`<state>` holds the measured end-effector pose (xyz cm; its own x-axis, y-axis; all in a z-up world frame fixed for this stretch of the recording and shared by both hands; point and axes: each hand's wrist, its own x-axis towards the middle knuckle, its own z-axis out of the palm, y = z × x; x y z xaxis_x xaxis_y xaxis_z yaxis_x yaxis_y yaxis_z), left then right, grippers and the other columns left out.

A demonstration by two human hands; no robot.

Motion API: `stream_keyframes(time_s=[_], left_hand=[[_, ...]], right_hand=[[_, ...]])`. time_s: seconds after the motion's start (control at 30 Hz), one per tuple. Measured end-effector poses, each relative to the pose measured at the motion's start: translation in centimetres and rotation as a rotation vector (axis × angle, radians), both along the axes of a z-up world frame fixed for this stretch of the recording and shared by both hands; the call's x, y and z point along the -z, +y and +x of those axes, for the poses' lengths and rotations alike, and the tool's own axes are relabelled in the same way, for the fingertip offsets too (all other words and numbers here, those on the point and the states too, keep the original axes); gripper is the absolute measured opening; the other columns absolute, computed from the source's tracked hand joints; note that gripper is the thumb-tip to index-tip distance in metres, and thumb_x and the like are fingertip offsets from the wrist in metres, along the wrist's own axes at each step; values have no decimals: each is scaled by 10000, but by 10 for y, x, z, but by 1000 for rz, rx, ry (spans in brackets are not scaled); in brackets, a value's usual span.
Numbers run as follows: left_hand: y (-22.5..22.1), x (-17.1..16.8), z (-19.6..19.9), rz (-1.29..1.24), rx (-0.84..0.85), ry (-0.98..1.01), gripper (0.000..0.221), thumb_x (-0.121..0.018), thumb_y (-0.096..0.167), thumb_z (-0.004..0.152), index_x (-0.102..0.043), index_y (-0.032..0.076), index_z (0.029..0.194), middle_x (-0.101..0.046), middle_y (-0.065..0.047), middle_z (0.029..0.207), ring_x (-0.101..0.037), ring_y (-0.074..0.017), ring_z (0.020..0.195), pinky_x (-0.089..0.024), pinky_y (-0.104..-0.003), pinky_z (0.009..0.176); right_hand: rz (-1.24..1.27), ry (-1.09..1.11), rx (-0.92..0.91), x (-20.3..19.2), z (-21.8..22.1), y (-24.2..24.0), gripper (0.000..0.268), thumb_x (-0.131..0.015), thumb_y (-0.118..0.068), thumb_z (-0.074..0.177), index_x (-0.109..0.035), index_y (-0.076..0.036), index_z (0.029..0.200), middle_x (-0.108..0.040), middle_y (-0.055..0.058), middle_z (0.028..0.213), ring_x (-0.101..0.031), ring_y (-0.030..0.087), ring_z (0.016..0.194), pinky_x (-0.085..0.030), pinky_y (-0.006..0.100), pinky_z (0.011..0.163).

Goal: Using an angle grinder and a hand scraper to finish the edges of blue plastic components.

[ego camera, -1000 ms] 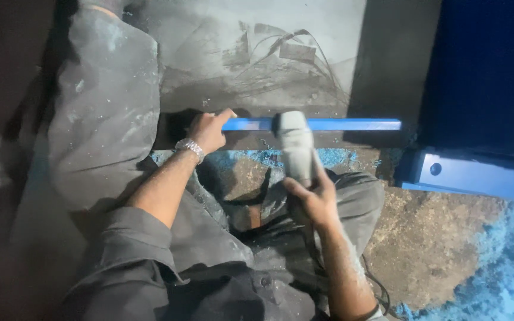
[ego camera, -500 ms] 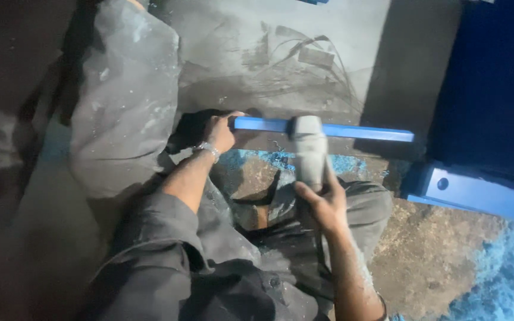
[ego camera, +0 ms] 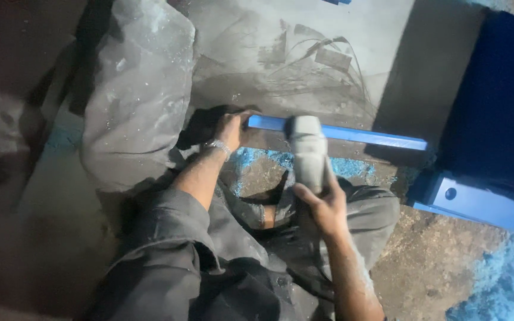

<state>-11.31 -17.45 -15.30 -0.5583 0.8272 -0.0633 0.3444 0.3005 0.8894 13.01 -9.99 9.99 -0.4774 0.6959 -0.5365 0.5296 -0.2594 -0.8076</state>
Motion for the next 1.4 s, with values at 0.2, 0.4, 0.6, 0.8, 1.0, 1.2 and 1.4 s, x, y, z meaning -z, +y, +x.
stream_keyframes(time_s=[0.2,0.4,0.6,0.8,1.0,1.2,1.4], left_hand=[[4,-33,-2,-96,34,42,386,-717,67,792,-762,184,1157,-749,-144,1055,-733,-343,1007,-585,-418,828],[6,-29,-3,-154,96,-26,326,-693,155,895,-703,188,1220,-760,-110,1128,-746,-323,1028,-570,-422,904],[4,-44,-10,-130,169,150,475,-763,179,753,-670,157,1219,-733,-173,1099,-691,-400,1050,-553,-481,882],[-2,-26,-2,-2,37,-27,340,-726,134,881,-737,260,1196,-771,-89,1135,-770,-304,1040,-607,-403,859],[6,-59,-2,-105,44,-47,344,-821,197,817,-719,208,1146,-756,-122,1028,-740,-341,934,-584,-425,803],[0,-12,0,-19,19,-15,323,-663,90,874,-756,228,1151,-763,-93,1075,-783,-285,1013,-611,-394,843],[5,-44,0,-148,48,-31,320,-658,213,863,-720,221,1177,-753,-94,1119,-741,-310,1012,-588,-405,854]], right_hand=[[-49,109,214,-1,18,8,936,-782,-105,796,-321,-23,1607,-606,185,1410,-629,232,1187,-516,336,1001],[63,62,-106,11,-20,-7,962,-845,-110,782,-322,-3,1583,-596,182,1452,-600,239,1256,-461,348,1064],[-28,66,-168,9,-37,-18,970,-849,-123,776,-332,-29,1592,-619,150,1419,-591,210,1262,-450,335,1070],[-20,96,24,1,25,-4,900,-815,-70,805,-364,-24,1583,-596,183,1450,-600,231,1255,-463,330,1059],[-28,94,434,-8,70,17,871,-732,-52,819,-362,-70,1607,-608,176,1396,-643,267,1157,-540,352,948],[-72,0,255,-32,28,-2,889,-766,-63,781,-396,-57,1589,-644,188,1367,-648,247,1142,-513,343,974],[-118,80,-26,-22,-37,-25,932,-827,-107,762,-367,-14,1567,-649,156,1386,-622,216,1220,-459,325,1062]])
